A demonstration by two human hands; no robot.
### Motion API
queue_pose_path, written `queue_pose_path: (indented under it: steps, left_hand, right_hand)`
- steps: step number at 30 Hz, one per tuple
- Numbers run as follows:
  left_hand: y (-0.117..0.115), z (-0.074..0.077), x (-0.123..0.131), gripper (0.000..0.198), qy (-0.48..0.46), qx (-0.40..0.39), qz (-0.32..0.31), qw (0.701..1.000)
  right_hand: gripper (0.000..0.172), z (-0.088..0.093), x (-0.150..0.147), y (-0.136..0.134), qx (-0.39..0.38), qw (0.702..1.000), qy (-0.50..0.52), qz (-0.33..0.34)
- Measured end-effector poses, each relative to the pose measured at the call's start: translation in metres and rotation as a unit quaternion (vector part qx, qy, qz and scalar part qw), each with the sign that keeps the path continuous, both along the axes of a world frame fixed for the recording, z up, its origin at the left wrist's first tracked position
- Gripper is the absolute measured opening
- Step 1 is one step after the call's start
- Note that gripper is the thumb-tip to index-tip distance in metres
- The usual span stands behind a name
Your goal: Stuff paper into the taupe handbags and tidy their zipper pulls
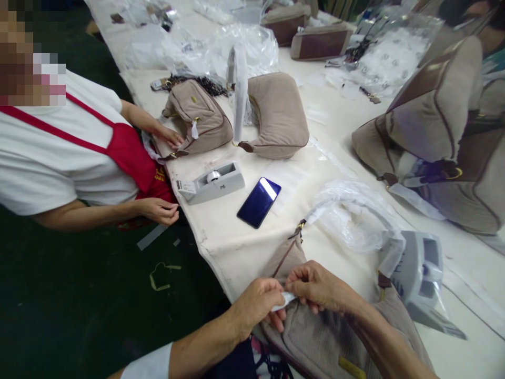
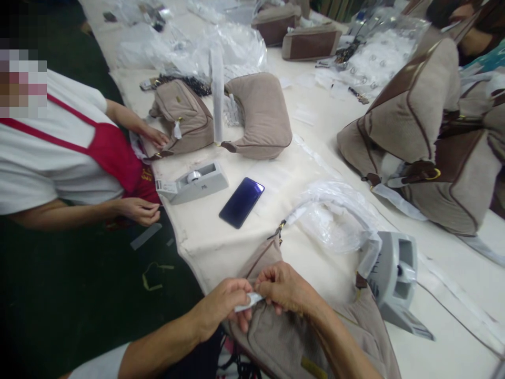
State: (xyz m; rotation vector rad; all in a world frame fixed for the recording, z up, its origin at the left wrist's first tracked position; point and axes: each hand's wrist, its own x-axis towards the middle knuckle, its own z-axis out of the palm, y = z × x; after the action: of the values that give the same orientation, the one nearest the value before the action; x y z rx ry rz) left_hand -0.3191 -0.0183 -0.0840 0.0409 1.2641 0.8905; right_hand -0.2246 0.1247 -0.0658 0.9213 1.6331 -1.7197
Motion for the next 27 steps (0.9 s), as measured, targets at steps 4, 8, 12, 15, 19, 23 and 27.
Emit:
queue_pose_path:
  steps: [4, 8, 12, 15, 19, 23, 27]
  left_hand:
    - [0.001, 0.001, 0.006, 0.019, 0.069, 0.015, -0.019, 0.997]
    - [0.001, -0.002, 0.010, 0.015, 0.074, -0.006, 0.013, 0.997]
    - [0.001, -0.007, 0.007, 0.011, 0.021, -0.039, 0.039, 0.998]
    - [0.002, -0.012, 0.006, 0.011, -0.005, -0.051, 0.045, 0.998]
    - [0.003, -0.014, 0.005, 0.014, -0.044, -0.059, 0.058, 0.996]
    - [0.005, -0.012, 0.006, 0.012, -0.064, -0.056, 0.081, 0.993]
    - [0.007, -0.014, 0.006, 0.011, -0.068, -0.078, 0.089, 0.991]
  right_hand:
    - [0.011, -0.002, 0.001, -0.002, 0.004, 1.000, 0.015, -0.015]
    - [0.010, -0.010, 0.005, -0.014, 0.074, 0.995, 0.037, -0.052]
    - [0.016, -0.015, 0.012, -0.028, 0.141, 0.982, 0.092, -0.086]
    - [0.021, -0.010, 0.017, -0.031, 0.181, 0.972, 0.134, -0.063]
    - [0.026, 0.001, 0.025, -0.035, 0.200, 0.958, 0.207, -0.014]
    - [0.029, -0.003, 0.040, -0.050, 0.319, 0.909, 0.263, 0.052]
    - [0.038, -0.022, 0.058, -0.069, 0.494, 0.795, 0.310, 0.166]
